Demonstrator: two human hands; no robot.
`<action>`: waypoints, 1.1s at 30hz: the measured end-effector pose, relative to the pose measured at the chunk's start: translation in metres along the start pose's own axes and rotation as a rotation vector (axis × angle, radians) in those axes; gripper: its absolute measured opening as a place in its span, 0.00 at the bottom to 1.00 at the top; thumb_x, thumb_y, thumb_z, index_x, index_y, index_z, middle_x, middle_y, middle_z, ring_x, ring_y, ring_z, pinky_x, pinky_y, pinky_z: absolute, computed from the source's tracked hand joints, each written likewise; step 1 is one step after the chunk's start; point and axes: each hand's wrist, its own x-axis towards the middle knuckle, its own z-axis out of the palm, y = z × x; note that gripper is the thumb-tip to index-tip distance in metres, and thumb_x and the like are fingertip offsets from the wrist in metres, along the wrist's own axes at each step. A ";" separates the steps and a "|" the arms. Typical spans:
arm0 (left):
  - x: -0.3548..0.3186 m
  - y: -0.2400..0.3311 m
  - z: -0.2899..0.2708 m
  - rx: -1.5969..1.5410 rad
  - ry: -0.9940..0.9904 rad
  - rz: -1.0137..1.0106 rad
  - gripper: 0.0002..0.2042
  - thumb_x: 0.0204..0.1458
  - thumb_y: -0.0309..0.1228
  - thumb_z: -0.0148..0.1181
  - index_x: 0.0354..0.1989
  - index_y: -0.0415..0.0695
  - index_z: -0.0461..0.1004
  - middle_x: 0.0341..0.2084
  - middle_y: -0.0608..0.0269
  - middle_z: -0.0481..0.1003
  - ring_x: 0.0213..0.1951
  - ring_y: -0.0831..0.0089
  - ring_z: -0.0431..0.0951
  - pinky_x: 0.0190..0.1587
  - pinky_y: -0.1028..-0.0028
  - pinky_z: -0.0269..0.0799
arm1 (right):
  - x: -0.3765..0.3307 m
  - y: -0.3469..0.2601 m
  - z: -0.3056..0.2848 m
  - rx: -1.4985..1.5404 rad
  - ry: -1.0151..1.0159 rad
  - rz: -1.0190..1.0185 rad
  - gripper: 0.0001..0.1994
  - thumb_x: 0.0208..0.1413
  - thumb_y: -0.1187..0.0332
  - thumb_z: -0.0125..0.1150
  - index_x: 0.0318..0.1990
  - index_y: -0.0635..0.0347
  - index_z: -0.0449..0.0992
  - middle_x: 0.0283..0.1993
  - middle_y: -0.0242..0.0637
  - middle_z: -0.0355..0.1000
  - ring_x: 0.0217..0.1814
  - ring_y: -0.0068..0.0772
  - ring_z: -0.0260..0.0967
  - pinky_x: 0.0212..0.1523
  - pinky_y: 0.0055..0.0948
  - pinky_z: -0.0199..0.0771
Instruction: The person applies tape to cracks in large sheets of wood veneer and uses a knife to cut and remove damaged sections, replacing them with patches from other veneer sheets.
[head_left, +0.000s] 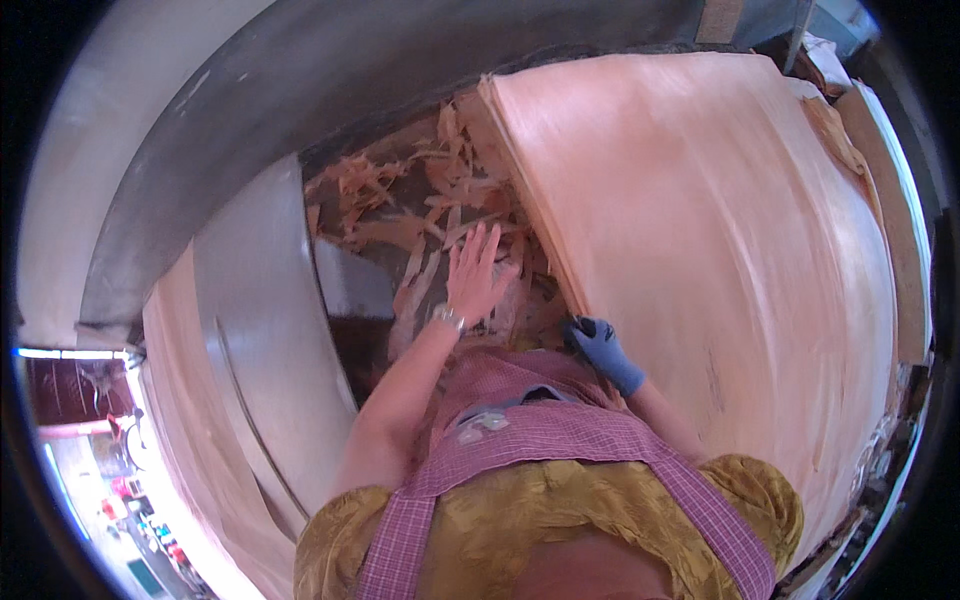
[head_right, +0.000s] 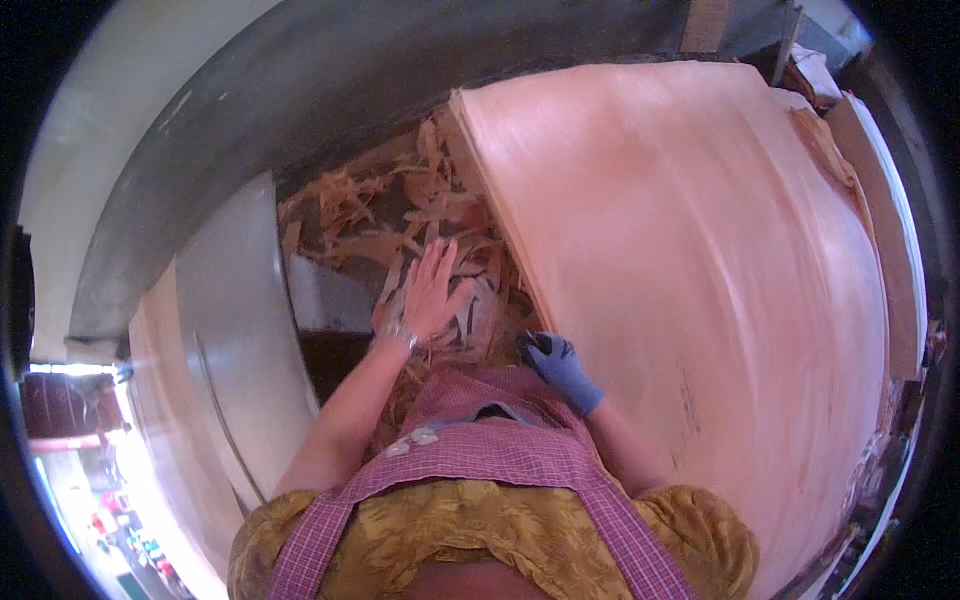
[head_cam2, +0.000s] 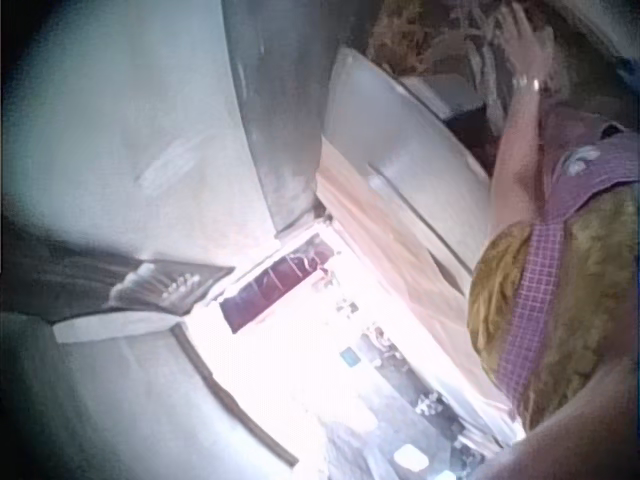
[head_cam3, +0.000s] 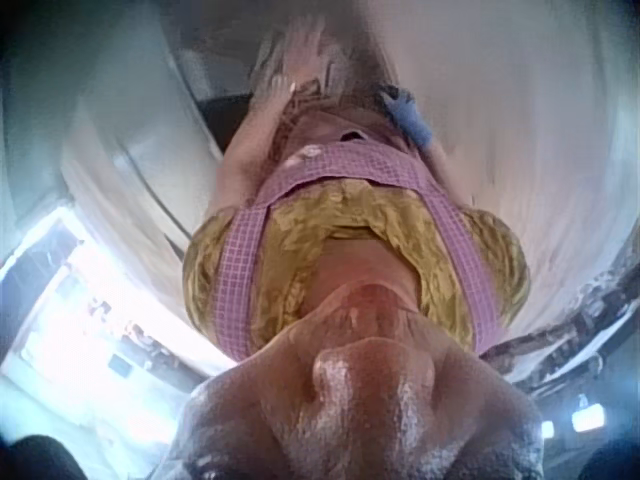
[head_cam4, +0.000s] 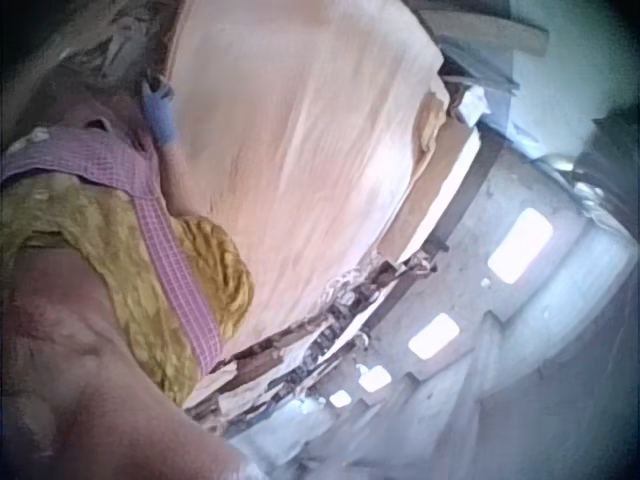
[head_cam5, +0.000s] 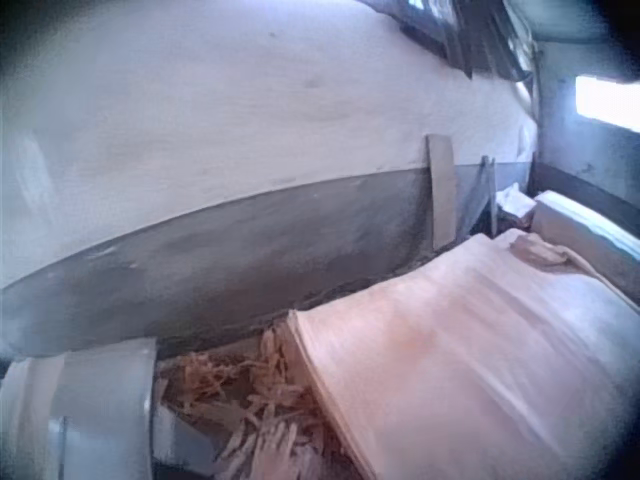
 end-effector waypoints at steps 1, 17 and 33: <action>0.063 -0.010 0.004 -0.053 -0.031 0.020 0.35 0.61 0.53 0.45 0.73 0.47 0.48 0.71 0.46 0.49 0.72 0.51 0.46 0.71 0.52 0.39 | 0.019 -0.006 -0.004 -0.024 -0.002 0.048 0.15 0.59 0.59 0.58 0.35 0.66 0.77 0.26 0.49 0.73 0.27 0.33 0.69 0.34 0.36 0.70; 0.523 -0.156 0.115 -0.042 -0.053 0.352 0.41 0.53 0.59 0.51 0.71 0.48 0.53 0.69 0.51 0.57 0.72 0.51 0.48 0.69 0.42 0.28 | 0.188 -0.073 0.037 0.193 0.438 0.820 0.10 0.61 0.68 0.57 0.38 0.69 0.78 0.28 0.31 0.76 0.31 0.17 0.65 0.31 0.28 0.68; 0.554 -0.179 0.136 -0.047 -0.154 0.300 0.38 0.58 0.60 0.42 0.71 0.48 0.54 0.70 0.57 0.54 0.73 0.52 0.44 0.68 0.38 0.29 | 0.232 -0.005 0.120 0.651 0.412 1.002 0.12 0.63 0.64 0.59 0.43 0.63 0.80 0.35 0.32 0.79 0.36 0.20 0.70 0.37 0.25 0.71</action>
